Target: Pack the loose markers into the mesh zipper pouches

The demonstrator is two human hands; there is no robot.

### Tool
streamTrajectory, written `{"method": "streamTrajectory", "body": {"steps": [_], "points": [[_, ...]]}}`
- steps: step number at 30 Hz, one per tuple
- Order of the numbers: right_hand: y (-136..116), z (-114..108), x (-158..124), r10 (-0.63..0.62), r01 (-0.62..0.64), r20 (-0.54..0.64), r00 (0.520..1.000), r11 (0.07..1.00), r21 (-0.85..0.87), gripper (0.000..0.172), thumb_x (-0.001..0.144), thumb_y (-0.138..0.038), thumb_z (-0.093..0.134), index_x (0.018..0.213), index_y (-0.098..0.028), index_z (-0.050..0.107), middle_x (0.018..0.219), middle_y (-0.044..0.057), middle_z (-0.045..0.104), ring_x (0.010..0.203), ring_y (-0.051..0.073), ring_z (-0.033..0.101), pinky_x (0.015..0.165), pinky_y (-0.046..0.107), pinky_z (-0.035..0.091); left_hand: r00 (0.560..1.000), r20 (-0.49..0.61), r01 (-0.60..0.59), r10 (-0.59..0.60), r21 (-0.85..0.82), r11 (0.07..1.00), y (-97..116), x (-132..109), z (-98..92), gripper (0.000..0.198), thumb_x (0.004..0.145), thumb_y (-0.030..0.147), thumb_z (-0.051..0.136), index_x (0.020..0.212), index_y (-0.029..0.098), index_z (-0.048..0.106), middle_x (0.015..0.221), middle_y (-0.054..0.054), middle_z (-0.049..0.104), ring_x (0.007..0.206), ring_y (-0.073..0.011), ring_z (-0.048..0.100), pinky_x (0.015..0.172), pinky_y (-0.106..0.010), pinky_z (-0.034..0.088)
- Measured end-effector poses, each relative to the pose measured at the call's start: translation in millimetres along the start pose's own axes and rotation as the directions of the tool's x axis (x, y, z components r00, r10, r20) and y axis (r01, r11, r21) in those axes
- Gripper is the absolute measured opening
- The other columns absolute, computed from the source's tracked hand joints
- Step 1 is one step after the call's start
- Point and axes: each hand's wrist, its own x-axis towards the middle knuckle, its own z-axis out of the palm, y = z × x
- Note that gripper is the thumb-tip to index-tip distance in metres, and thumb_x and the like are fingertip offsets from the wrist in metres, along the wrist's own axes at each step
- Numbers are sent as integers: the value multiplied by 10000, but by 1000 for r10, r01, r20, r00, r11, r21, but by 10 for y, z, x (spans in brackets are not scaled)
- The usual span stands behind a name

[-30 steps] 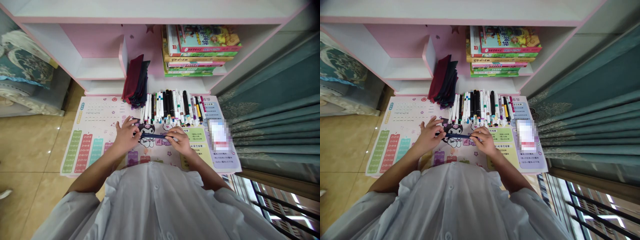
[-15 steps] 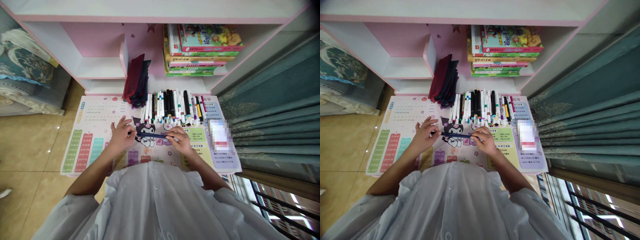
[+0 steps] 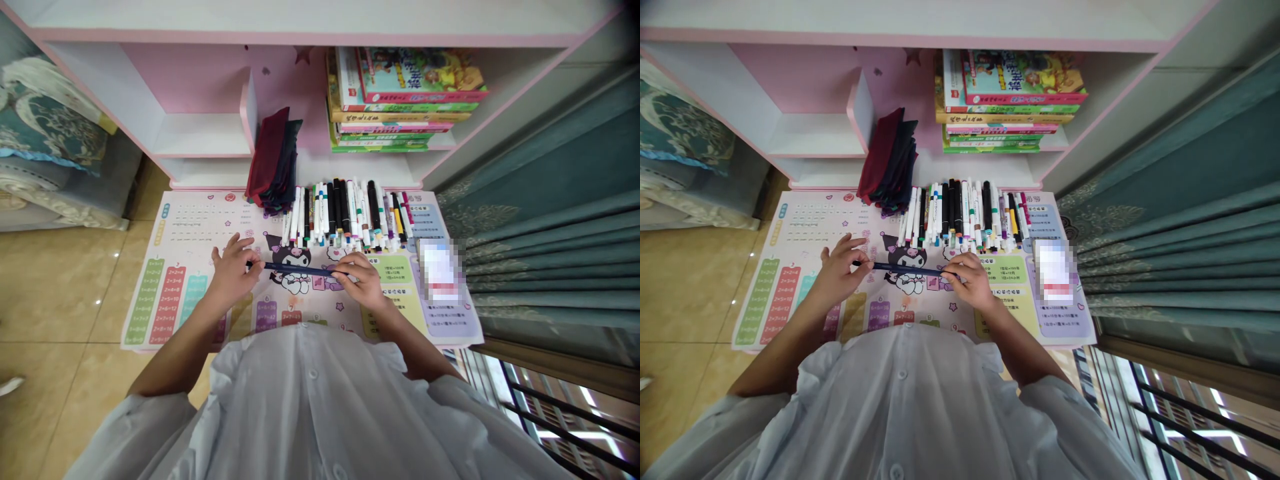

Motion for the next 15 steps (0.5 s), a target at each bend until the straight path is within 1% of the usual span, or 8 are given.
{"method": "streamTrajectory", "body": {"steps": [4,10,13,15], "points": [[33,-13,-19,10,-10,-19,1000,1000,8,104,889,-313,665,866,-260,752,801,44,681,746,201,631,674,385,533,999,-31,22,-22,3,1000,-42,-4,-36,159,870,301,536,743,218,582,1439,-93,543,1488,-330,285,1116,-754,149],[34,-22,-19,29,-29,8,1000,1000,-3,120,891,-334,660,852,-264,751,799,44,688,751,205,642,681,391,542,997,-43,66,-65,5,998,-95,-4,-83,157,862,306,549,733,220,576,1428,-87,552,1486,-330,291,1123,-745,156],[22,-21,-13,26,-26,6,1000,1000,-13,130,895,-338,657,837,-259,743,794,46,687,746,203,642,676,390,544,996,-44,74,-74,3,997,-126,-1,-80,154,858,307,558,731,222,576,1425,-92,555,1487,-323,291,1122,-746,151],[17,-22,-12,22,-22,10,1000,1000,-11,119,896,-323,657,846,-254,740,800,47,685,753,200,638,679,386,540,996,-46,73,-73,-3,997,-143,-1,-82,160,859,315,556,733,220,575,1425,-91,554,1487,-334,287,1122,-748,150]]}}
